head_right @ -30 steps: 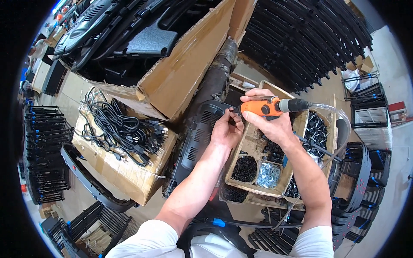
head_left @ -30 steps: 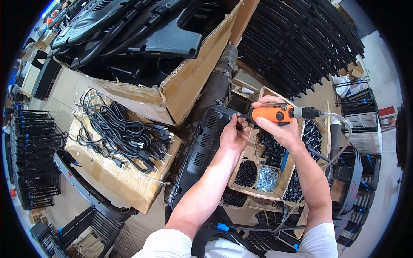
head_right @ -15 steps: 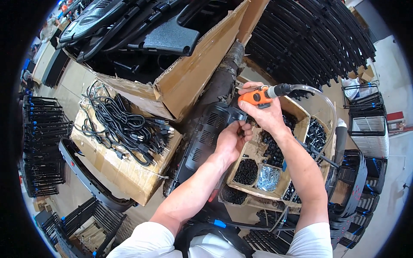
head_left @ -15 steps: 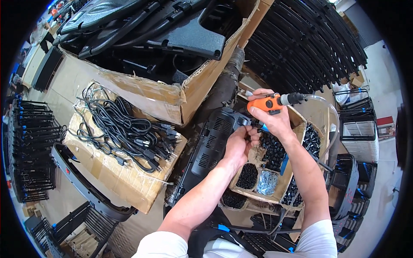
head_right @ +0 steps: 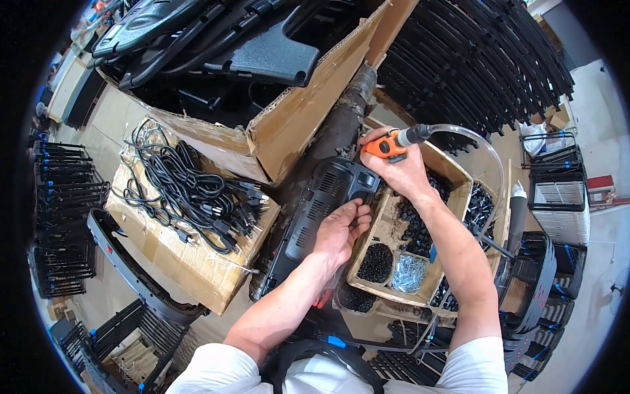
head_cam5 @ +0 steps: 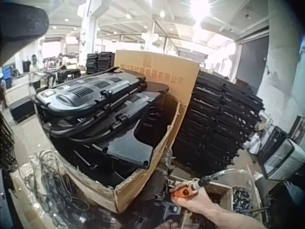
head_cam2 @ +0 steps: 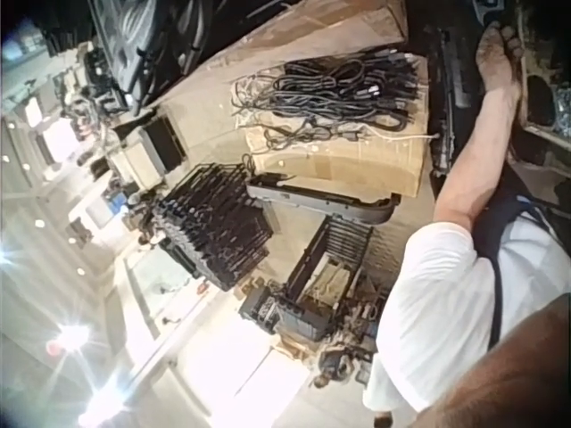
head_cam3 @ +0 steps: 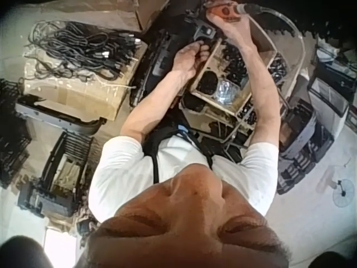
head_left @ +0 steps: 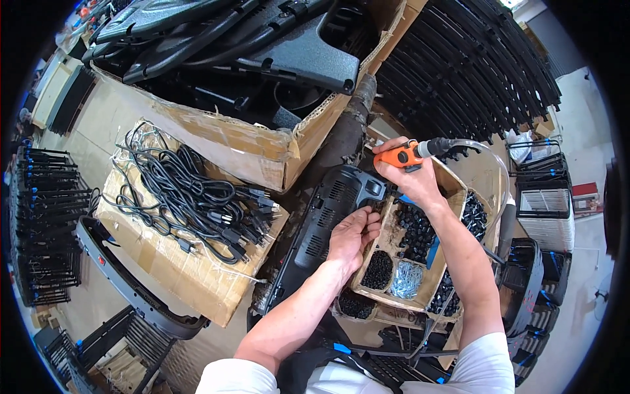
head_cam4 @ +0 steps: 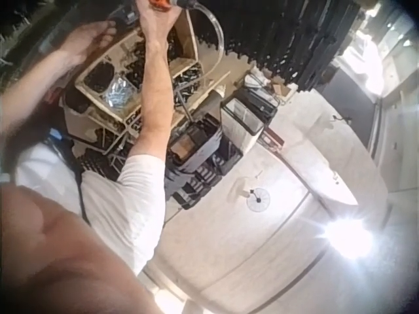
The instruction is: Assembling complex metal frames using various components, including cables, plastic housings, and screws with power and manual tools.
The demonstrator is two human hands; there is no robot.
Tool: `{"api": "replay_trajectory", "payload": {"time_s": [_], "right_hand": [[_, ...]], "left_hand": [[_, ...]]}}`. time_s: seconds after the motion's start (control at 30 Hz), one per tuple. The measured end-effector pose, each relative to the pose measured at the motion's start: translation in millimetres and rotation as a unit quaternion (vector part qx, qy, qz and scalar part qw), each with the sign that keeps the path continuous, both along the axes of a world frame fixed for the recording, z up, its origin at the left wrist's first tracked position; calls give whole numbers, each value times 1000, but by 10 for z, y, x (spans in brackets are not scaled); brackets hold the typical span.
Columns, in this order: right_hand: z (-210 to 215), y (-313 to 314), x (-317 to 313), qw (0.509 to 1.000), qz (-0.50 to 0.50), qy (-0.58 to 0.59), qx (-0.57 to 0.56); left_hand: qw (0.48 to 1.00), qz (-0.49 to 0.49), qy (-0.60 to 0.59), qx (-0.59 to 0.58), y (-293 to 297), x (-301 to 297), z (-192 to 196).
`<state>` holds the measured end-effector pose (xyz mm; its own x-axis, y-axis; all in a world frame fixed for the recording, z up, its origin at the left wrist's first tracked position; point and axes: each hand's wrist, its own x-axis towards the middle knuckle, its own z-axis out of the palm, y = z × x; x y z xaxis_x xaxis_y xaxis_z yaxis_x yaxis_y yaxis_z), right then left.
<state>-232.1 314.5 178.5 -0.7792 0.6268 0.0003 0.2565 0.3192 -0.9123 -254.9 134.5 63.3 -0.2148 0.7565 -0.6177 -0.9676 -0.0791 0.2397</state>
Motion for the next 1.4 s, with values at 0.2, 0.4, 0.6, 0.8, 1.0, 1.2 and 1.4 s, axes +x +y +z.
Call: {"api": "replay_trajectory", "payload": {"time_s": [0.2, 0.4, 0.6, 0.8, 1.0, 1.2, 1.4], "right_hand": [[3, 196, 22, 995, 1, 6, -96], [91, 555, -149, 980, -54, -58, -184], [34, 459, -170, 995, 26, -45, -85], [102, 392, -150, 993, 16, -29, -111], [56, 367, -155, 994, 20, -34, -104], [49, 439, -149, 992, 18, -31, -119], [33, 416, -139, 993, 20, -34, -113]], "left_hand": [[1000, 2, -19, 2, -31, -39, 43], [999, -21, -28, 16, -47, -63, 17], [999, -13, -37, -21, -27, -92, 65], [999, -6, -51, -7, 50, -90, 16], [1000, 20, -18, -2, 69, -110, 22], [999, 34, -31, -10, 84, -130, 87], [999, 30, -28, -6, 61, -132, 73]]}}
